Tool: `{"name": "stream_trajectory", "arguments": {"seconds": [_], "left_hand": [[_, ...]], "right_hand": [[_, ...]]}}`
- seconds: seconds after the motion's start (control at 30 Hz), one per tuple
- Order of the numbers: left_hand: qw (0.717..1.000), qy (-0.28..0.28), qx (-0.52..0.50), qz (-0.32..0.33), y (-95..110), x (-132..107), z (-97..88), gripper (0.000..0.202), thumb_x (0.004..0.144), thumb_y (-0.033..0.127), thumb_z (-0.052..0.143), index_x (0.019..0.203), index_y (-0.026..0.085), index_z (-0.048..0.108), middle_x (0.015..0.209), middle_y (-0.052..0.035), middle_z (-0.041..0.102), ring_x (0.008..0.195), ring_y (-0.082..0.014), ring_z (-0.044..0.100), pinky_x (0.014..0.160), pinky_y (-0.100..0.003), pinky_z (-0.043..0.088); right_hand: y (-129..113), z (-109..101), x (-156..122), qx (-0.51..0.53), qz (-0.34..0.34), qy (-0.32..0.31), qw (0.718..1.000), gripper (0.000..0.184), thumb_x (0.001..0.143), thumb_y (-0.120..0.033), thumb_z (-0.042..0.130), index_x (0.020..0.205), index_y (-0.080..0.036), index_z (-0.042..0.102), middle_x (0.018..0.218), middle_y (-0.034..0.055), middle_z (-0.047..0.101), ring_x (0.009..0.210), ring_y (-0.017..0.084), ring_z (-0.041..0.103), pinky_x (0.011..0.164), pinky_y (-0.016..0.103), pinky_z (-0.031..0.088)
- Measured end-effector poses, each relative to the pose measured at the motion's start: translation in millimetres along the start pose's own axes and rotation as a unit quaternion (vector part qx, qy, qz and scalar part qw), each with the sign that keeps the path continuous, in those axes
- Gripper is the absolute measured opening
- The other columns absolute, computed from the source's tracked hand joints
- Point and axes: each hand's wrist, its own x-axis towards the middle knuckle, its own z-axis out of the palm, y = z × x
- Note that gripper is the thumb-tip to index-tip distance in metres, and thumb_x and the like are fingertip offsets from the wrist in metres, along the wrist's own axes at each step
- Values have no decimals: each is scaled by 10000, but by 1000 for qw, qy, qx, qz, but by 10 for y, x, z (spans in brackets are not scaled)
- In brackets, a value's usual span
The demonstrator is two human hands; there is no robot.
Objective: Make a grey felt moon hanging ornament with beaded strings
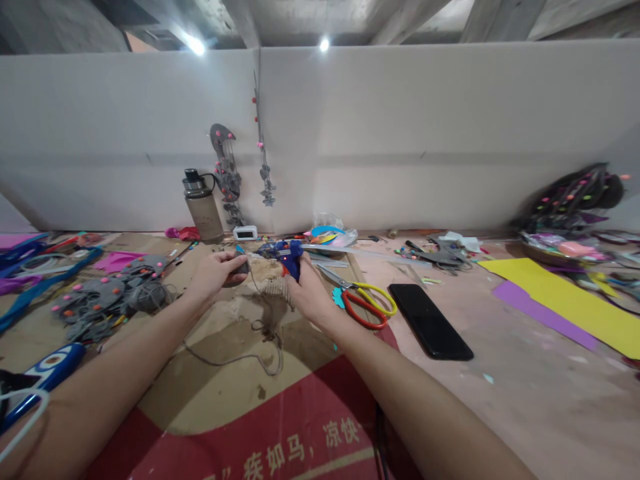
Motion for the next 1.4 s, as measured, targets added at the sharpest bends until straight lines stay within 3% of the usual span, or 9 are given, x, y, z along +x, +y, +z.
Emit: {"name": "stream_trajectory", "arguments": {"seconds": [0.17,0.27,0.37,0.47,0.57,0.67,0.83,1.07,1.4], "left_hand": [[999,-21,13,21,-1,-55,50,317,523,357,809,706,129,687,712,-40,642,611,-106,580,557,-221,544],[998,-47,23,38,5,-122,102,332,552,370,796,749,124,693,743,-46,653,653,-119,602,627,-252,561],[995,-64,47,55,30,-201,151,337,598,385,768,789,119,688,755,-48,658,674,-125,607,670,-276,563],[991,-77,74,85,65,-278,190,320,642,391,734,806,124,666,756,-44,660,679,-132,607,667,-291,558],[979,-74,134,134,92,-344,219,275,673,375,715,796,137,650,724,-30,655,657,-124,596,650,-269,540],[976,-85,146,141,99,-390,252,258,682,368,712,790,145,641,716,-23,649,662,-125,602,645,-261,536],[989,-132,40,57,105,-421,298,312,655,382,741,809,139,621,744,-28,653,662,-135,635,654,-289,565],[990,-135,-10,48,115,-388,269,271,671,354,736,798,138,632,783,-30,640,694,-111,616,604,-223,564],[988,-153,-22,22,92,-401,291,254,697,323,720,836,127,636,813,-48,629,700,-123,620,560,-216,561]], "right_hand": [[240,-12,84,-94,152,-72,981,285,813,-248,451,1071,-150,522,953,103,642,877,226,597,806,348,458],[289,-49,80,-197,138,-102,965,241,831,-296,478,970,-118,560,968,161,627,912,263,587,826,375,439],[187,-71,37,-273,75,-24,959,239,804,-312,558,914,-100,563,1015,218,583,1016,321,527,895,458,391],[-13,-5,7,-152,-14,38,988,246,805,-324,583,952,-138,516,1043,169,558,1021,276,513,890,432,413],[-175,130,9,79,-52,-16,995,360,770,-359,636,1021,-192,440,1002,79,570,939,195,562,826,357,468],[-220,208,26,190,-35,-40,980,368,727,-317,675,986,-212,435,898,9,571,818,147,589,734,304,492],[-198,131,32,203,-2,-60,977,145,807,-314,579,898,-207,543,749,-29,565,544,90,543,512,238,459],[-230,90,31,242,17,-18,970,158,810,-337,550,874,-206,613,795,10,613,577,112,547,460,227,457],[-197,82,70,274,58,40,959,207,762,-365,590,855,-188,639,680,-27,561,618,108,466,608,248,375]]}}
